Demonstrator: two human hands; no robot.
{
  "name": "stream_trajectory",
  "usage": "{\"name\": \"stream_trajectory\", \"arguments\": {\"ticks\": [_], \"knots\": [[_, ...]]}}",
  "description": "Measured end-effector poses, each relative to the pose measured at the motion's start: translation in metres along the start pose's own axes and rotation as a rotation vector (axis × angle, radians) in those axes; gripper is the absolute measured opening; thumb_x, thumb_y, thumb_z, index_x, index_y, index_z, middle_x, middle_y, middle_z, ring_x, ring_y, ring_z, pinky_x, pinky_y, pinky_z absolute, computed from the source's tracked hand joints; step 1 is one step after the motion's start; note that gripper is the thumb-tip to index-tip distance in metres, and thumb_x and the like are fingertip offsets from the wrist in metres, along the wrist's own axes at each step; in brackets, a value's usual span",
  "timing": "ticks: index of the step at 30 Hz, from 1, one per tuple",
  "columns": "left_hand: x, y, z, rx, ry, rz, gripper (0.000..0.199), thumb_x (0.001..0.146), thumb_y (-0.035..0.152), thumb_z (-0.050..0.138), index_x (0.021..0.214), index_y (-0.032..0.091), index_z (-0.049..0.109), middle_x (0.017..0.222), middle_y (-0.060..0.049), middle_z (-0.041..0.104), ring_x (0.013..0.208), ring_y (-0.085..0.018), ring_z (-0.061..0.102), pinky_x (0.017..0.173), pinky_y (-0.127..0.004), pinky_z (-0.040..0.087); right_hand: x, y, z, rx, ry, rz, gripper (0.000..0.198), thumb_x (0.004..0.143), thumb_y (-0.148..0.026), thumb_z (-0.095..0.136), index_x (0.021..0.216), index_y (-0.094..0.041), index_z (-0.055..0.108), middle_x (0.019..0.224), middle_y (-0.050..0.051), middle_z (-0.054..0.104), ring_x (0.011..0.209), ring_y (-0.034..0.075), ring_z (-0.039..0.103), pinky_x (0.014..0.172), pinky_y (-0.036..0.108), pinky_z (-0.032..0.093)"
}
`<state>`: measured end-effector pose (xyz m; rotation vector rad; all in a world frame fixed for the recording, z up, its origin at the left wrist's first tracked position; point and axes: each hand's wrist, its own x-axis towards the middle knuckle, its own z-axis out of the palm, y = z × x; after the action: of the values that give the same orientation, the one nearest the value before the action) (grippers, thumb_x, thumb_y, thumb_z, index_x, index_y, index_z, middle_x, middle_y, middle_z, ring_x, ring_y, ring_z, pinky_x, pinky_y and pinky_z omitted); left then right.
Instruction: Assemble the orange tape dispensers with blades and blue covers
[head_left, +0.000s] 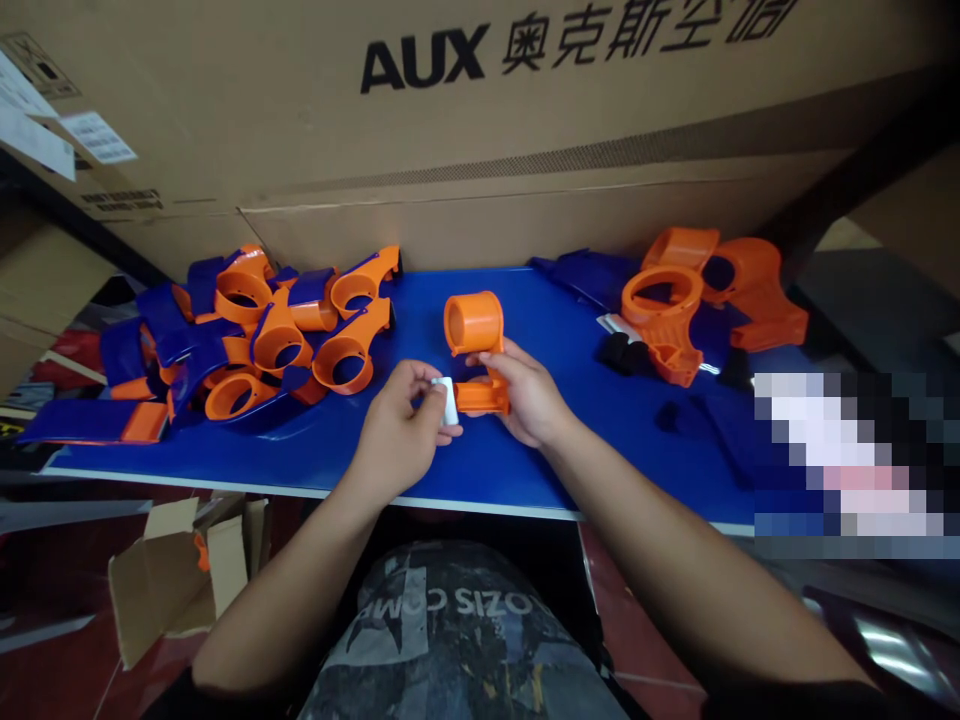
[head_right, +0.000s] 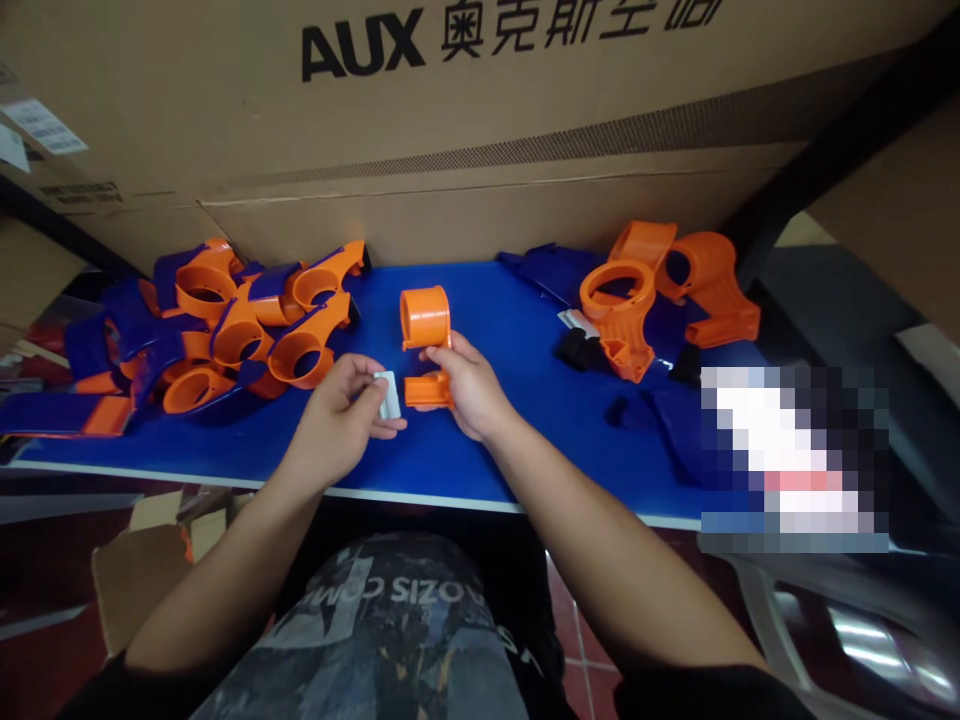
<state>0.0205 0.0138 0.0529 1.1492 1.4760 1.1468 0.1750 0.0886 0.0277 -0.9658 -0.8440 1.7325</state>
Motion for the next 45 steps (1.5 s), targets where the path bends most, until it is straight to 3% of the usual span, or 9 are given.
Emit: {"name": "stream_trajectory", "arguments": {"ticks": [6, 12, 17, 22, 26, 34, 38, 41, 45], "knots": [[0.007, -0.005, 0.009, -0.168, 0.144, -0.053, 0.028, 0.085, 0.041, 0.077, 0.089, 0.018, 0.062, 0.068, 0.001, 0.068, 0.06, -0.012, 0.068, 0.054, -0.02, 0.058, 0.0, 0.001, 0.003, -0.019, 0.061, -0.048, 0.025, 0.074, -0.029, 0.072, 0.097, -0.024, 0.065, 0.089, -0.003, 0.064, 0.059, 0.013, 0.06, 0.047, 0.027, 0.051], [0.012, -0.014, 0.024, -0.311, 0.205, -0.115, 0.031, 0.079, 0.036, 0.082, 0.085, 0.017, 0.058, 0.073, 0.0, 0.071, 0.062, -0.013, 0.073, 0.061, -0.025, 0.064, 0.001, 0.005, 0.004, -0.073, 0.097, -0.076, 0.026, 0.076, -0.033, 0.069, 0.1, -0.026, 0.064, 0.088, -0.003, 0.063, 0.059, 0.013, 0.058, 0.045, 0.026, 0.044], [0.012, -0.024, 0.036, -0.28, 0.262, -0.087, 0.03, 0.083, 0.038, 0.078, 0.085, 0.017, 0.057, 0.073, 0.001, 0.069, 0.065, -0.017, 0.076, 0.063, -0.03, 0.066, 0.005, 0.01, 0.002, -0.105, 0.106, -0.109, 0.027, 0.078, -0.035, 0.066, 0.103, -0.027, 0.062, 0.098, -0.002, 0.069, 0.061, 0.012, 0.057, 0.049, 0.025, 0.045], [0.013, -0.029, 0.047, -0.171, 0.37, -0.028, 0.029, 0.086, 0.04, 0.075, 0.088, 0.019, 0.056, 0.075, 0.0, 0.07, 0.064, -0.018, 0.076, 0.058, -0.029, 0.064, 0.01, 0.015, 0.0, -0.119, 0.148, -0.152, 0.021, 0.079, -0.036, 0.066, 0.098, -0.026, 0.063, 0.093, -0.003, 0.066, 0.069, 0.013, 0.058, 0.061, 0.027, 0.051], [0.013, -0.032, 0.051, -0.063, 0.424, 0.021, 0.029, 0.089, 0.044, 0.072, 0.087, 0.021, 0.055, 0.076, 0.0, 0.07, 0.062, -0.017, 0.074, 0.056, -0.027, 0.059, 0.009, 0.013, 0.001, -0.095, 0.17, -0.128, 0.023, 0.078, -0.035, 0.067, 0.099, -0.027, 0.062, 0.091, -0.003, 0.062, 0.069, 0.013, 0.059, 0.058, 0.026, 0.05], [0.011, -0.039, 0.05, 0.234, 0.337, 0.165, 0.03, 0.091, 0.049, 0.07, 0.083, 0.022, 0.057, 0.07, 0.002, 0.063, 0.064, -0.015, 0.067, 0.062, -0.026, 0.054, 0.005, 0.007, 0.003, -0.081, 0.171, -0.094, 0.024, 0.078, -0.038, 0.065, 0.099, -0.027, 0.059, 0.099, -0.001, 0.06, 0.067, 0.013, 0.062, 0.045, 0.023, 0.045], [0.007, -0.04, 0.042, 0.357, 0.323, 0.408, 0.028, 0.091, 0.039, 0.071, 0.112, 0.021, 0.063, 0.106, -0.008, 0.065, 0.09, -0.018, 0.068, 0.074, -0.029, 0.058, 0.004, 0.005, 0.003, -0.053, 0.182, -0.095, 0.024, 0.079, -0.038, 0.067, 0.1, -0.027, 0.06, 0.099, -0.001, 0.059, 0.066, 0.013, 0.06, 0.048, 0.025, 0.047], [0.008, -0.04, 0.031, 0.644, 0.162, 0.653, 0.043, 0.09, 0.035, 0.073, 0.13, 0.024, 0.065, 0.14, -0.016, 0.051, 0.124, -0.029, 0.059, 0.098, -0.044, 0.057, 0.004, 0.004, 0.003, -0.032, 0.17, -0.096, 0.024, 0.08, -0.038, 0.066, 0.1, -0.028, 0.059, 0.098, -0.002, 0.06, 0.065, 0.012, 0.058, 0.05, 0.025, 0.047], [0.013, -0.04, 0.02, 0.894, -0.018, 0.769, 0.032, 0.098, 0.034, 0.064, 0.129, 0.026, 0.07, 0.146, -0.016, 0.048, 0.126, -0.033, 0.055, 0.103, -0.052, 0.053, 0.005, 0.006, 0.002, -0.044, 0.18, -0.123, 0.022, 0.08, -0.036, 0.066, 0.1, -0.027, 0.06, 0.096, -0.002, 0.062, 0.066, 0.012, 0.058, 0.053, 0.025, 0.045]]}}
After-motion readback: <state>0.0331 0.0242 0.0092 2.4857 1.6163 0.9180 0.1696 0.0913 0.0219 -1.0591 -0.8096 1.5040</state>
